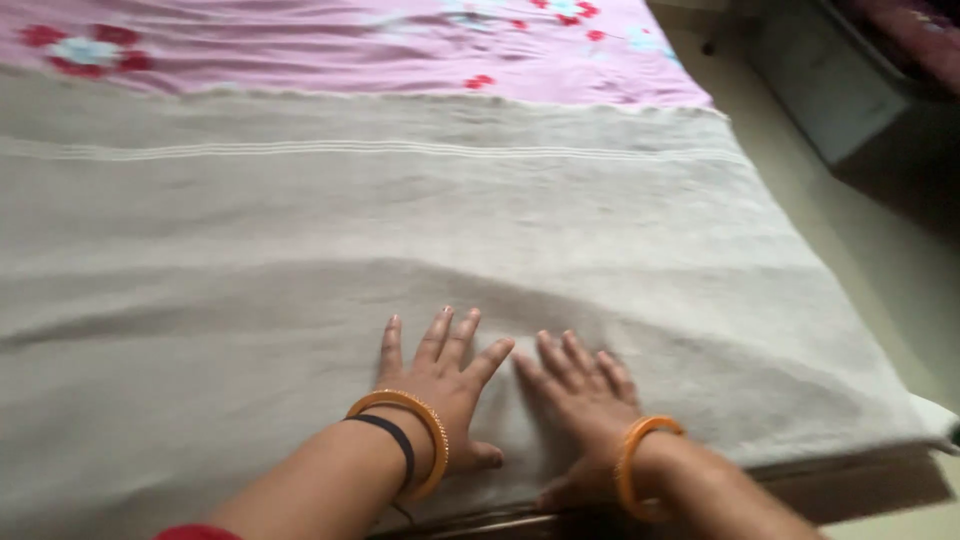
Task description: The person smooths a pink floral bedsheet and a light-colored blanket on a single bed, then folds the blanket at the foot of the bed and adjusts the pillow. The bed remains partially covered with the blanket folded at the end.
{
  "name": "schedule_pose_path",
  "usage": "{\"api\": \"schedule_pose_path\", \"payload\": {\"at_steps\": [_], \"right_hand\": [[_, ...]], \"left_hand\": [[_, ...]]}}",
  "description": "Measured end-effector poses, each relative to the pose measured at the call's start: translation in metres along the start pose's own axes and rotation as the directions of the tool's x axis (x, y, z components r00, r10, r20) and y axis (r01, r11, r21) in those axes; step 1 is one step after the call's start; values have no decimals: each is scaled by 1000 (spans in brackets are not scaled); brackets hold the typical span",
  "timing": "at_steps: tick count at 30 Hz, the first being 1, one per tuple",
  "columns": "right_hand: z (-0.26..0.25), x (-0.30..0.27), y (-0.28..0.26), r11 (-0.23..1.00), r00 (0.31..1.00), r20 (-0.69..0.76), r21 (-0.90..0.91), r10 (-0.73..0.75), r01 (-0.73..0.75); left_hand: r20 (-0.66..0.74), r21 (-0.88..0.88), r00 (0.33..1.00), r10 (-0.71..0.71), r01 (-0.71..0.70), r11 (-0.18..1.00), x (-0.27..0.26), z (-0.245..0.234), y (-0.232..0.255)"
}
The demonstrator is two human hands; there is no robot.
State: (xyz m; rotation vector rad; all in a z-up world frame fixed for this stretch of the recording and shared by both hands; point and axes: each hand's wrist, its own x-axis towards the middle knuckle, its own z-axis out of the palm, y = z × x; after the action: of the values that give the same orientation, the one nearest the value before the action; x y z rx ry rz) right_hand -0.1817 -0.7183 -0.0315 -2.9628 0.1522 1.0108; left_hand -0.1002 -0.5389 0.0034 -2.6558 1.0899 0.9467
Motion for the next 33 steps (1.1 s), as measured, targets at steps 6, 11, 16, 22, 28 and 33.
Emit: {"api": "schedule_pose_path", "payload": {"at_steps": [6, 11, 16, 22, 28, 33], "right_hand": [[8, -32, 148, 907, 912, 68, 95, 405, -410], [11, -39, 162, 897, 894, 91, 16, 438, -441], [-3, -43, 150, 907, 893, 170, -7, 417, -422], [6, -39, 166, 935, 942, 155, 154, 298, -321], [59, -26, 191, 943, 983, 18, 277, 185, -183], [111, -25, 231, 958, 571, -789, 287, 225, 18]], "left_hand": [[48, -69, 996, 78, -74, 995, 37, -30, 95], [90, 49, 996, 4, -8, 999, 78, -25, 153], [-29, 55, 996, -80, 82, 995, 98, -18, 181], [224, 83, 957, -187, 172, 982, 98, -31, 188], [267, 133, 935, -235, 206, 969, 85, -54, 201], [321, 164, 916, -240, 196, 967, 81, -62, 203]]}}
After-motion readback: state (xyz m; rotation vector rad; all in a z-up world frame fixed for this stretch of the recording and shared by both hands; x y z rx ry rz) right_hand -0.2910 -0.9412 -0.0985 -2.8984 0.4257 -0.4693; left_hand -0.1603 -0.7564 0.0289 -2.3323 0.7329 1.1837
